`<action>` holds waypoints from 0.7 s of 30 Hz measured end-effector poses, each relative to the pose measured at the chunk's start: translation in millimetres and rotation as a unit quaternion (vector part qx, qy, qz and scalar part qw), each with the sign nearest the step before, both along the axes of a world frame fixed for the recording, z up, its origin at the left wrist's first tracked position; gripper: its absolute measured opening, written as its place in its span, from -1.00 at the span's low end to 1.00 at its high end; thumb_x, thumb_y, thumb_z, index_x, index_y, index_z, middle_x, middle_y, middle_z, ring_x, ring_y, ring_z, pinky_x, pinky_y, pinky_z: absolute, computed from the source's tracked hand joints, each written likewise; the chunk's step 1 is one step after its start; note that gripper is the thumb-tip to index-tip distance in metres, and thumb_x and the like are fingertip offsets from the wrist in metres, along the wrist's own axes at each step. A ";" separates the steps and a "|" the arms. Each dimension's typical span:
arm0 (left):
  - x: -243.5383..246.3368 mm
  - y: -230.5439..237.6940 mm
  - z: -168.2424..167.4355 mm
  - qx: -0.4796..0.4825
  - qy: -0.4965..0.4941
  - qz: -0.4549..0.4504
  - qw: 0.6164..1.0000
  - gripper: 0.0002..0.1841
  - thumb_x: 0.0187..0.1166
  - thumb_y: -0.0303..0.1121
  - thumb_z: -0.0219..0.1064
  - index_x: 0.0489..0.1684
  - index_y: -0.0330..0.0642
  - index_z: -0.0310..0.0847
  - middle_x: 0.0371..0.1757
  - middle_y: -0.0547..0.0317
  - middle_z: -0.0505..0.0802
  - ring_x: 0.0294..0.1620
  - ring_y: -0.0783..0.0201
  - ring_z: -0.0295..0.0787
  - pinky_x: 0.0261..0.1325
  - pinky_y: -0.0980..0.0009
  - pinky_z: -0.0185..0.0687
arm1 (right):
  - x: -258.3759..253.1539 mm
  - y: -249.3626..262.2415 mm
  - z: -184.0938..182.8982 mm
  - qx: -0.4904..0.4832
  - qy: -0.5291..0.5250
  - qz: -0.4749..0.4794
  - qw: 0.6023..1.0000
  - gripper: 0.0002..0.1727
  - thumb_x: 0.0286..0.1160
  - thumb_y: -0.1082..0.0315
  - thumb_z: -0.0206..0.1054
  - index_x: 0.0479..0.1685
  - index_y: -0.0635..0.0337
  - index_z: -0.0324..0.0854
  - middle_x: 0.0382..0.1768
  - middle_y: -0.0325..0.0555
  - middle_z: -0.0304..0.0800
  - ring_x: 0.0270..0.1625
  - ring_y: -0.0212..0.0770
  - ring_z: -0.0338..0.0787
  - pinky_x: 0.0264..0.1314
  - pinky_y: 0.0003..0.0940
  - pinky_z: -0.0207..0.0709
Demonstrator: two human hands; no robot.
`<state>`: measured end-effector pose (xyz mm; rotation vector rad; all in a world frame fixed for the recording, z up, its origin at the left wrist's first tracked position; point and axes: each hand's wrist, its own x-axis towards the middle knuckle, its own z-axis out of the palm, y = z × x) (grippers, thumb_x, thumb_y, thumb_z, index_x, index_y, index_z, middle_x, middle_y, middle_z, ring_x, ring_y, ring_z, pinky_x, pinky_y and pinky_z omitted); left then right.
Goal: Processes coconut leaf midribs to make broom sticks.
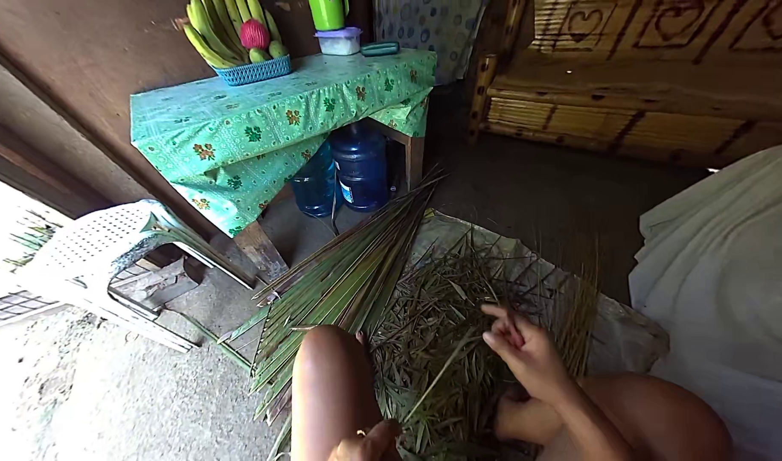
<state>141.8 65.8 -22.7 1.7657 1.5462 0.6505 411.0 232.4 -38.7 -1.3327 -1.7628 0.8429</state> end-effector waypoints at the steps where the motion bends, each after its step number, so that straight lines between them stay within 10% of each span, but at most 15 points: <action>1: -2.2 4.5 3.2 0.048 0.081 -0.012 0.995 -0.76 0.60 -0.50 0.25 0.06 -0.32 0.80 -0.41 -0.12 0.86 -0.48 -0.07 0.85 -0.40 -0.07 0.74 | -3.7 -9.3 11.6 0.070 -0.074 0.024 0.994 -0.56 0.47 0.32 0.24 0.27 0.33 0.74 -0.28 -0.16 0.73 -0.44 -0.41 0.54 -0.38 -0.50 0.48; 3: -4.5 20.0 4.5 0.179 0.194 -0.029 0.964 -0.75 0.42 -0.46 0.32 -0.02 -0.16 0.86 -0.48 0.00 0.83 -0.60 0.01 0.82 -0.62 0.05 0.69 | -8.5 -23.2 32.2 0.207 -0.195 0.076 0.956 -0.58 0.37 0.38 0.22 0.16 0.22 0.83 0.02 0.00 0.83 -0.11 -0.14 0.82 -0.11 -0.21 0.74; 6: 0.7 56.9 17.8 0.313 0.218 -0.075 0.922 -0.74 0.39 -0.43 0.29 -0.06 -0.08 0.85 -0.53 0.12 0.77 -0.70 0.17 0.72 -0.75 0.26 0.56 | -2.4 -30.3 51.5 0.272 -0.276 0.159 0.908 -0.58 0.55 0.19 0.13 0.20 0.07 0.81 0.36 -0.06 0.79 0.46 0.07 0.70 0.43 0.10 0.50; 8: 10.0 82.6 28.9 0.397 0.218 -0.080 0.888 -0.78 0.49 -0.46 0.24 -0.11 -0.08 0.82 -0.49 0.16 0.78 -0.63 0.22 0.72 -0.65 0.36 0.59 | 6.1 -29.5 56.9 0.285 -0.281 0.172 0.900 -0.62 0.50 0.23 0.15 0.10 0.07 0.84 -0.06 -0.12 0.92 0.01 -0.08 0.87 0.12 -0.10 0.67; 10: 16.5 103.1 34.4 0.449 0.211 -0.058 0.866 -0.77 0.64 -0.44 0.21 0.02 -0.03 0.81 -0.17 0.11 0.87 -0.13 0.12 0.85 -0.07 0.28 0.78 | 21.8 -29.1 67.9 0.252 -0.287 0.126 0.916 -0.66 0.32 0.40 0.18 -0.05 0.18 0.84 -0.31 0.01 0.85 -0.36 -0.04 0.85 -0.33 -0.13 0.72; 13: 11.4 123.8 30.6 0.435 0.151 -0.015 0.888 -0.71 0.72 -0.42 0.17 0.27 0.02 0.71 0.42 -0.03 0.76 0.62 -0.13 0.52 0.67 -0.02 0.37 | 67.2 -26.4 83.0 0.123 -0.263 -0.012 0.957 -0.66 0.49 0.58 0.13 0.10 0.57 0.71 -0.19 0.37 0.82 -0.30 0.16 0.84 -0.20 0.08 0.73; 17: -18.3 144.3 -39.5 0.308 0.044 0.138 0.940 -0.72 0.55 -0.44 0.21 0.06 -0.17 0.84 0.29 -0.06 0.82 0.45 -0.11 0.66 0.49 0.00 0.56 | 141.6 -27.5 37.8 -0.052 -0.160 -0.229 0.959 -0.62 0.71 0.48 0.02 0.25 0.66 0.52 -0.31 0.11 0.66 -0.42 -0.33 0.66 -0.28 -0.37 0.64; 21: -47.2 143.8 -124.7 0.002 0.009 0.197 0.980 -0.74 0.64 -0.52 0.22 0.12 -0.40 0.77 0.23 -0.27 0.82 0.31 -0.21 0.75 0.46 -0.15 0.54 | 165.3 -38.2 -26.6 -0.183 -0.163 -0.311 0.918 -0.59 0.76 0.44 0.04 0.35 0.66 0.48 -0.04 0.36 0.72 -0.14 -0.14 0.74 0.01 -0.23 0.65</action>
